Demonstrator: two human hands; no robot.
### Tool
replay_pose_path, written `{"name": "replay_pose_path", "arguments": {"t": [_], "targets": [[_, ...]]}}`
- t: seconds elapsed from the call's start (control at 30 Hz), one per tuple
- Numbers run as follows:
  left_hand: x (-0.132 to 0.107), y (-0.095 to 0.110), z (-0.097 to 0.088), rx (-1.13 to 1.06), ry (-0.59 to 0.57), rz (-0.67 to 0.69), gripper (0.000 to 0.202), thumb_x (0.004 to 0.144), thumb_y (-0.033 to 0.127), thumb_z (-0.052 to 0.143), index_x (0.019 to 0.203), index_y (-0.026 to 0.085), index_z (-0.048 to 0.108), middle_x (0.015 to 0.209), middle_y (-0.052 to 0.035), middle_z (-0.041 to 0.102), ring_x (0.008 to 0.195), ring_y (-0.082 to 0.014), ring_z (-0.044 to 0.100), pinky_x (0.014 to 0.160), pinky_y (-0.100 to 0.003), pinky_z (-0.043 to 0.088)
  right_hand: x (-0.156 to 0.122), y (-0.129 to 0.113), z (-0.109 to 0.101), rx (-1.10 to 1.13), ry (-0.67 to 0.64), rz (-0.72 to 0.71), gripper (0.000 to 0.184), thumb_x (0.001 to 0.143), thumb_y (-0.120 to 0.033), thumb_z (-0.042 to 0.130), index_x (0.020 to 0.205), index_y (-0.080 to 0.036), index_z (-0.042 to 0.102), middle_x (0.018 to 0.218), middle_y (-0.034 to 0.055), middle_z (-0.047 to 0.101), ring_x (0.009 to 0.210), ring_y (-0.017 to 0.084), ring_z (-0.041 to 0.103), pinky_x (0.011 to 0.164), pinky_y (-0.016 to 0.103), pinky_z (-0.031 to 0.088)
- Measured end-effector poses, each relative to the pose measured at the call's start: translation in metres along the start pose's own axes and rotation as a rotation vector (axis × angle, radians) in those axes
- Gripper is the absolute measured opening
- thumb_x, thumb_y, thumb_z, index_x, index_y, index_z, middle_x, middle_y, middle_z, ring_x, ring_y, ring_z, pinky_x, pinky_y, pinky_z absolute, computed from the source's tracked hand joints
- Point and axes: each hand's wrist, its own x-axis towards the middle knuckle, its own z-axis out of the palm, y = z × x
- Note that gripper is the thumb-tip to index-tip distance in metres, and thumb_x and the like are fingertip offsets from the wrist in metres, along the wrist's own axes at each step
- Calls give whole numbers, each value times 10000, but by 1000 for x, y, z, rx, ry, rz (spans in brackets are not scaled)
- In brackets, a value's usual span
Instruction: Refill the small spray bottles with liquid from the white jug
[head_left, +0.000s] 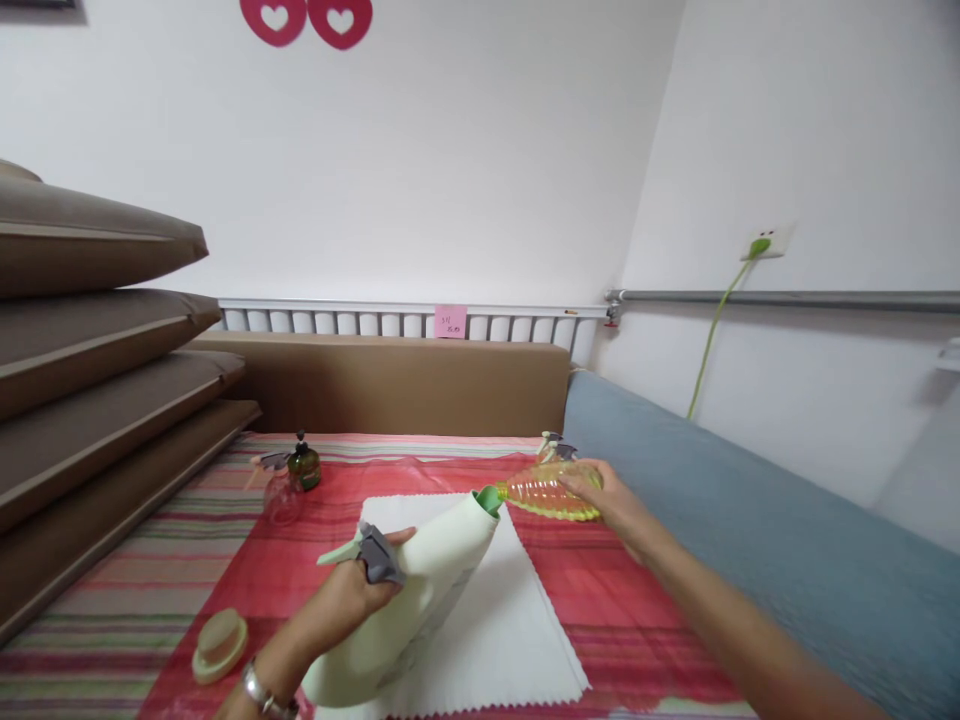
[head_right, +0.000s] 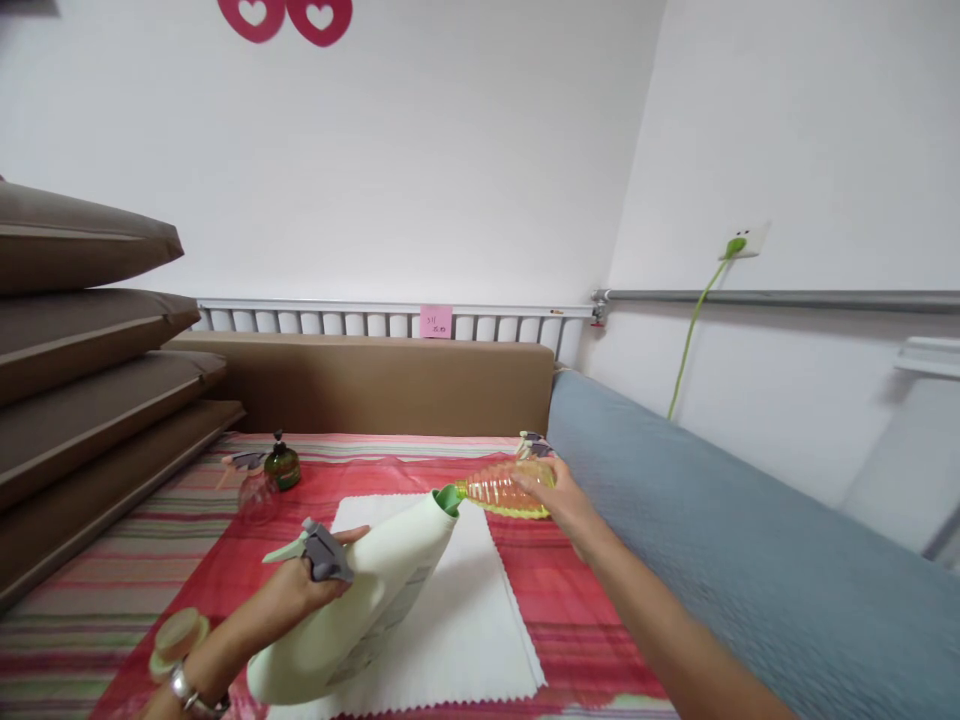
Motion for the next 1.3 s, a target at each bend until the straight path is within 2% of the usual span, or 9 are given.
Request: {"name": "replay_pose_path", "arguments": {"t": [0.17,0.37,0.57,0.73,0.9,1.03,1.2,1.3], "targets": [[-3,6,0,-31,18,-31,593,662,204,559,1255,203,545,1080,-14,686,955,-246,610,832,-290,467,4,-15,0,-177,18,-31,534,604,-573,664,988,-237,507,891,42,647,886,269,607,804,392,452],[-3,9,0,-105,37,-7,592,621,219,592,1213,200,586,1121,-35,673,1001,-255,595,872,-304,454,7,-34,-1,-310,-59,-77,561,587,-570,673,997,-232,495,794,31,656,754,247,632,665,352,490],[-4,10,0,-102,34,-9,598,620,212,589,1217,192,582,1095,-44,677,967,-246,598,848,-296,457,7,-56,3,-461,-59,-188,594,583,-523,694,1060,-232,495,849,37,678,812,256,639,714,345,481],[-5,4,-1,-24,5,-23,611,679,209,550,1288,192,509,999,-28,687,872,-222,596,763,-283,463,4,-73,12,-597,-90,-335,599,591,-499,699,1084,-213,512,1013,92,657,928,284,612,789,356,458],[-5,-1,-1,-28,-3,14,612,692,210,558,1300,186,496,969,-27,681,853,-206,595,778,-280,457,0,-88,27,-696,-193,-516,621,592,-431,702,1131,-193,504,1137,117,589,1059,282,553,869,339,430],[-10,3,-2,-32,-13,35,600,695,206,561,1292,195,505,1040,-35,654,895,-202,591,802,-272,452,-3,-96,39,-732,-280,-645,599,569,-393,713,1107,-200,533,1116,117,588,1057,310,536,909,396,406],[-14,7,-2,-32,-1,64,588,673,196,598,1259,185,541,1022,-39,635,891,-196,580,826,-272,446,-1,-94,52,-879,-327,-831,580,616,-445,678,1133,-224,538,1178,116,578,1014,319,542,862,425,432],[-13,4,-2,-22,-11,67,594,671,197,610,1260,209,537,964,-24,630,819,-171,575,777,-268,457,2,-92,58,-926,-350,-885,550,617,-450,674,1109,-232,557,1199,128,572,1019,320,541,867,438,435]]}}
